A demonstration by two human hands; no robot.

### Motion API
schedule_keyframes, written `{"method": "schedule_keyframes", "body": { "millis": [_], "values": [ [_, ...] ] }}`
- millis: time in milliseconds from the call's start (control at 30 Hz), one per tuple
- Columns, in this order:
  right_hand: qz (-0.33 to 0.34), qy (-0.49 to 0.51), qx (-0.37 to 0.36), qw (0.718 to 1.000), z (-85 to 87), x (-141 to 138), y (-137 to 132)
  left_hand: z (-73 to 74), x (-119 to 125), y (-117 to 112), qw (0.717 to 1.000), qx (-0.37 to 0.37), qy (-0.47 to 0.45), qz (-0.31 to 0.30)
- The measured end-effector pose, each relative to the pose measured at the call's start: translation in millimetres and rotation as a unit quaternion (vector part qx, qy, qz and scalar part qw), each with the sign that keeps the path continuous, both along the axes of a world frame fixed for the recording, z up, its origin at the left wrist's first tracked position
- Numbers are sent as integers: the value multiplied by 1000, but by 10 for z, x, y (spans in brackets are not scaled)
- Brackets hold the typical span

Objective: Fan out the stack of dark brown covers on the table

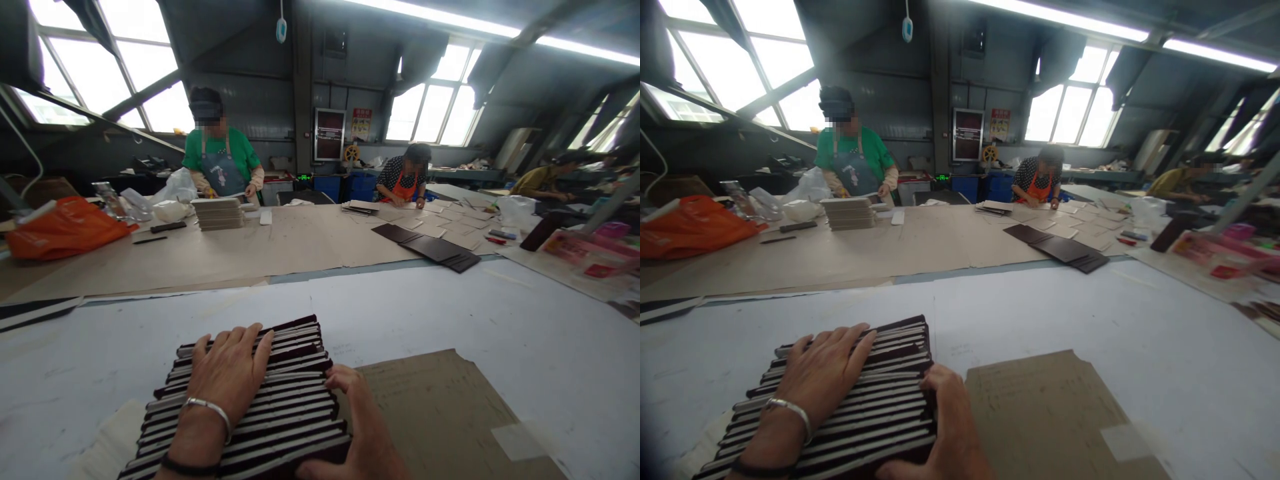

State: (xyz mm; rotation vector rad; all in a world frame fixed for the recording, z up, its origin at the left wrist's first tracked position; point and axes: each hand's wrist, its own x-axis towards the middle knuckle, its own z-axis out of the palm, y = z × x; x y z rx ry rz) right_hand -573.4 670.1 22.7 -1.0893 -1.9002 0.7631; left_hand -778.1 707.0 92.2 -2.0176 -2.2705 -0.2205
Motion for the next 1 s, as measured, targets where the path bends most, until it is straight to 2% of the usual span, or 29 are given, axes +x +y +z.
{"method": "schedule_keyframes", "body": {
  "millis": [200, 500, 700, 833, 1000],
  "values": [
    [13, -43, -7, 999, -22, -23, 28, 20, 4, -4, 1000, -5, -1, -1],
    [9, -101, -17, 995, 116, -50, 47, 20, 22, -10, 1000, 10, -17, 2],
    [-26, -107, 0, 994, 53, -90, 24, 8, 13, -5, 1000, 11, -20, 2],
    [-16, -131, 10, 991, 36, -83, 18, 8, 14, -7, 1000, 9, -19, 0],
    [-31, -161, 63, 984, 5, -34, 32, 30, 27, -16, 1000, 5, -18, 0]
  ]
}}
